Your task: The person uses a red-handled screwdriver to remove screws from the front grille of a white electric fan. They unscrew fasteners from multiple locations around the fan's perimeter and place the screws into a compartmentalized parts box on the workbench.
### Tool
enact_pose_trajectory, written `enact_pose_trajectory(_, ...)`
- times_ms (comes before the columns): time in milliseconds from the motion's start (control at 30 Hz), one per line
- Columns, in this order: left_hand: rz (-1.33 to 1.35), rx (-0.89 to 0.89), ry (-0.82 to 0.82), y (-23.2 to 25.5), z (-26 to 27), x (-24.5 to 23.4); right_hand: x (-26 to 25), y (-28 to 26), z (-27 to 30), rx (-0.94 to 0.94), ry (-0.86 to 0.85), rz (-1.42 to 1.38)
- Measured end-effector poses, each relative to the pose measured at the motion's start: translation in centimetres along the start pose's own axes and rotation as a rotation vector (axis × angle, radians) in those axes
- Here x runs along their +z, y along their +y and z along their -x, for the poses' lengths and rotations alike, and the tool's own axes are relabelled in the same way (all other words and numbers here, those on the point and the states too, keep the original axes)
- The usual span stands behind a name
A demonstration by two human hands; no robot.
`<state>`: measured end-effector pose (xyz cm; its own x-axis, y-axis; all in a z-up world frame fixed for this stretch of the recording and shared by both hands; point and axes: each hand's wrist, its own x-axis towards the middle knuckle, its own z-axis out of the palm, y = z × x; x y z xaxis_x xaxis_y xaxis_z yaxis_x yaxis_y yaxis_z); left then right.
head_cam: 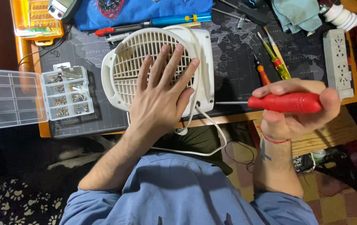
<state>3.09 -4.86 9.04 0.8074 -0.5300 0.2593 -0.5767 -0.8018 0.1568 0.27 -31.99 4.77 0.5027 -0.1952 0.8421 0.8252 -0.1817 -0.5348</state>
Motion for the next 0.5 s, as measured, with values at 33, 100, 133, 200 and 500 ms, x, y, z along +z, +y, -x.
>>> enact_pose_trajectory(33,0.001,-0.004,-0.004,0.1,0.1,-0.1,-0.2,0.4,-0.1,-0.037,-0.027,-0.057)
enact_pose_trajectory(100,0.003,-0.009,-0.012,0.1,0.2,-0.2,-0.5,0.7,-0.1,-0.069,-0.052,-0.114)
enact_pose_trajectory(133,0.006,-0.008,-0.019,0.1,0.2,-0.3,-0.6,0.7,0.0,-0.05,-0.07,-0.175)
enact_pose_trajectory(200,0.009,-0.007,-0.027,0.0,0.2,-0.3,-0.2,0.7,-0.2,-0.03,-0.086,-0.235)
enact_pose_trajectory(500,0.023,0.01,0.04,-0.1,0.1,-0.2,3.0,-0.8,-3.8,-0.193,-0.434,0.0)
